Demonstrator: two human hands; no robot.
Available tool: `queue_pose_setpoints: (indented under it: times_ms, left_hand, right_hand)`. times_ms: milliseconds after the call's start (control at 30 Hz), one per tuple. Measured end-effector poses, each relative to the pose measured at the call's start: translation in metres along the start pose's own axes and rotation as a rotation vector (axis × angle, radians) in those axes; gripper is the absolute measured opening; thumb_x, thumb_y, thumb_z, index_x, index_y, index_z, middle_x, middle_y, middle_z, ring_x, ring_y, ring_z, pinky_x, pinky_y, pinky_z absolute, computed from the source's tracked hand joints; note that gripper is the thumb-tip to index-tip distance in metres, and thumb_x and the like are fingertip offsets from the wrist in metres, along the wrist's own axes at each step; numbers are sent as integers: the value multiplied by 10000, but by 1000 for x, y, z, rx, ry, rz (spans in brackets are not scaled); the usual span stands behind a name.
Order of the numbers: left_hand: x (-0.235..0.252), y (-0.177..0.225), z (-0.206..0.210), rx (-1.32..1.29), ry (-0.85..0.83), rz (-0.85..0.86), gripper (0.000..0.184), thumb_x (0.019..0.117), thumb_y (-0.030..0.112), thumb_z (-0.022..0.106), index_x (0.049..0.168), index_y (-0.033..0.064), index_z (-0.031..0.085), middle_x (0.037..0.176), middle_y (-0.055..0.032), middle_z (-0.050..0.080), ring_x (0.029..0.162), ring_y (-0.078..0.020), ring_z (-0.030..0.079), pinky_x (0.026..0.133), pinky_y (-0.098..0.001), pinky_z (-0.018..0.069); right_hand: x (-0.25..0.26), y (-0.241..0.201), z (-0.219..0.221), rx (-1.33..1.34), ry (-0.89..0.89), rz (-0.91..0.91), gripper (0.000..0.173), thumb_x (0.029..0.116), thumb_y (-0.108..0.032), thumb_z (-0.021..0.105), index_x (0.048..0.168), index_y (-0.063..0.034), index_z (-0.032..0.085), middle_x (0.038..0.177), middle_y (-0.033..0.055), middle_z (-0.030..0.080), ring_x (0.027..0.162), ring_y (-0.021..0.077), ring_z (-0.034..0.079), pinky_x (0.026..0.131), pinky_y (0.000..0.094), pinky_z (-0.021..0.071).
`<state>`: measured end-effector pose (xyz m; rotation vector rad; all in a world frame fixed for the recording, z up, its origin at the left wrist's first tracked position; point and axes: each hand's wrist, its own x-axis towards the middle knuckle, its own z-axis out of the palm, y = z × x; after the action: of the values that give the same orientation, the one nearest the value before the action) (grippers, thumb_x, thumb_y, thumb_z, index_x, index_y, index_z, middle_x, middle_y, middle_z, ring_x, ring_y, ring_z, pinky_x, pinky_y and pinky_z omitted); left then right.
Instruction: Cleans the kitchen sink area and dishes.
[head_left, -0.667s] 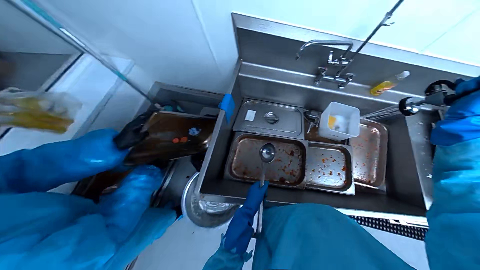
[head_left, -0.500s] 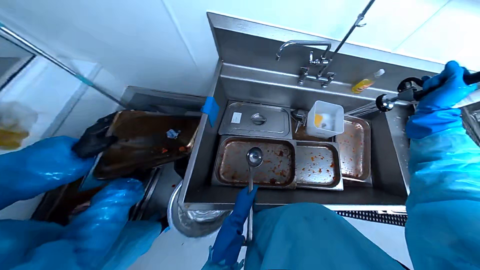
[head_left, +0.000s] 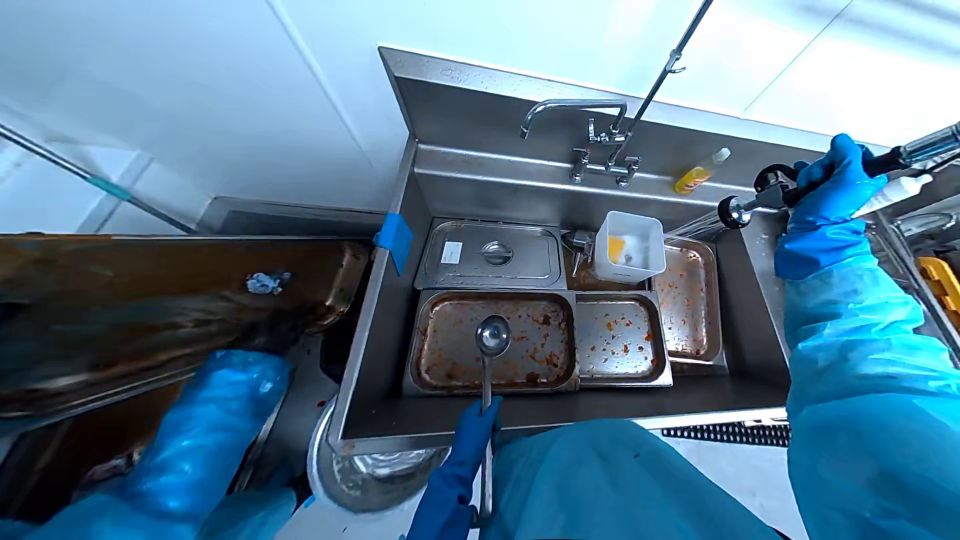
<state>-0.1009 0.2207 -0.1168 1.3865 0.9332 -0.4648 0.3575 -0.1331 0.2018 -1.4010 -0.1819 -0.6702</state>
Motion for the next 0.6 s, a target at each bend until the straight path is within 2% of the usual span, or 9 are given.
queue_pose_setpoints:
  times_ms: [467,533,600]
  left_hand:
    - [4,1,-7,-3,17,-33,330,1087,301,523,1213,28,658,684,-45,618,483,-145,570,471,-309,528]
    - [3,1,-8,-12,18,-30,328,1090,291,519,1226,24,651,700,-50,624,491,-147,577,476,-311,534]
    - [3,3,-9,-18,-4,-16,333,1091,257,506,1298,19,614,765,-67,652,534,-155,599,510,-325,548]
  right_hand:
    - [-1,6,6,-17,14,2,270,944,-151,655,744,-196,479,505,-50,470,456,146,527,574,385,570]
    - [-1,7,7,-11,19,14,256,947,-156,657,761,-194,485,512,-50,474,460,146,530,586,388,573]
    - [1,10,7,-25,14,13,250,956,-181,663,765,-196,503,516,-56,491,460,139,536,583,384,576]
